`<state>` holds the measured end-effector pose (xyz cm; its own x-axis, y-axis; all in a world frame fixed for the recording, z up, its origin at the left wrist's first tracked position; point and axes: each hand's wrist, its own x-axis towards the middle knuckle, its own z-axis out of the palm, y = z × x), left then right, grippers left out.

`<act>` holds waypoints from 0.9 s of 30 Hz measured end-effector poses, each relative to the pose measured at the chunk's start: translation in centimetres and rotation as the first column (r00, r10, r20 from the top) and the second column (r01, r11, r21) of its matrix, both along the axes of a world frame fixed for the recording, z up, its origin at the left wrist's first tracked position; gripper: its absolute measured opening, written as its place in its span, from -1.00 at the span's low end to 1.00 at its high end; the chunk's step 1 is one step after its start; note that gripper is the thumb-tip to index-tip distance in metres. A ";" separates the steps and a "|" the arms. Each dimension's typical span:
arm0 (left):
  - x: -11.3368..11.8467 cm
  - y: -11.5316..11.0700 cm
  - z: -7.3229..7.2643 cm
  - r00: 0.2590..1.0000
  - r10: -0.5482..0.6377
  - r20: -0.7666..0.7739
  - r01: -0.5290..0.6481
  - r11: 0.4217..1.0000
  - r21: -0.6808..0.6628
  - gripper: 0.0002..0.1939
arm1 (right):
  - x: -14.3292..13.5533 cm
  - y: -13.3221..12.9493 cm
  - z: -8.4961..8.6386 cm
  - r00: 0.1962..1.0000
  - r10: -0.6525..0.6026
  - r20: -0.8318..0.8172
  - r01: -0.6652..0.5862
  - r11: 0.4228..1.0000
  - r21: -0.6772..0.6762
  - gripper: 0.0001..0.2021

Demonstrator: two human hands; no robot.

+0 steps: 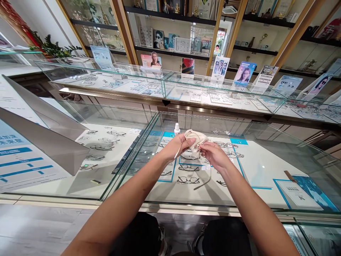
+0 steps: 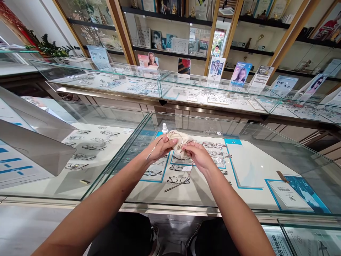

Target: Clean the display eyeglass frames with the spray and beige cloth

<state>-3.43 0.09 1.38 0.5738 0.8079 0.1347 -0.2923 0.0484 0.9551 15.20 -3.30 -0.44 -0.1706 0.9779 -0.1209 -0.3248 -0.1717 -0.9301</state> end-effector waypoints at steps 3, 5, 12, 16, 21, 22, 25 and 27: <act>-0.2 0.1 0.0 0.999 -0.031 -0.014 0.031 0.999 0.014 -0.56 | 0.1 -0.1 0.5 1.000 0.004 -0.021 -0.004 1.000 -0.014 -0.72; -0.2 0.3 -0.2 0.999 -0.028 -0.024 0.029 0.998 0.053 -0.56 | 0.1 -0.1 0.5 1.000 0.008 -0.012 -0.009 1.000 -0.012 -0.71; 0.0 0.6 -0.9 0.993 0.092 -0.075 -0.086 0.994 0.074 -0.61 | -0.4 0.0 0.0 1.000 0.004 0.009 -0.004 1.000 -0.007 -0.77; 0.3 -0.1 -0.4 0.977 0.195 -0.092 -0.188 0.979 0.080 -0.58 | -0.6 -0.1 -0.1 1.000 0.017 -0.015 -0.017 1.000 -0.023 -0.78; 0.0 -0.7 0.5 0.949 0.280 -0.147 -0.252 0.950 0.186 -0.55 | -1.1 -0.2 -0.2 0.998 0.044 -0.051 -0.045 0.999 -0.005 -0.76; -0.2 -0.5 0.6 0.948 0.275 -0.159 -0.239 0.947 0.212 -0.54 | -1.1 -0.2 -0.3 0.997 0.043 -0.061 -0.044 0.999 -0.008 -0.76; -1.1 0.2 0.8 0.972 0.143 -0.185 -0.101 0.971 0.218 -0.54 | -0.9 -0.1 -0.4 0.996 0.024 -0.090 -0.027 0.999 -0.030 -0.74; -1.6 0.6 0.8 0.982 0.032 -0.185 0.003 0.982 0.187 -0.57 | -0.7 0.0 -0.4 0.994 0.020 -0.104 -0.025 0.999 -0.039 -0.73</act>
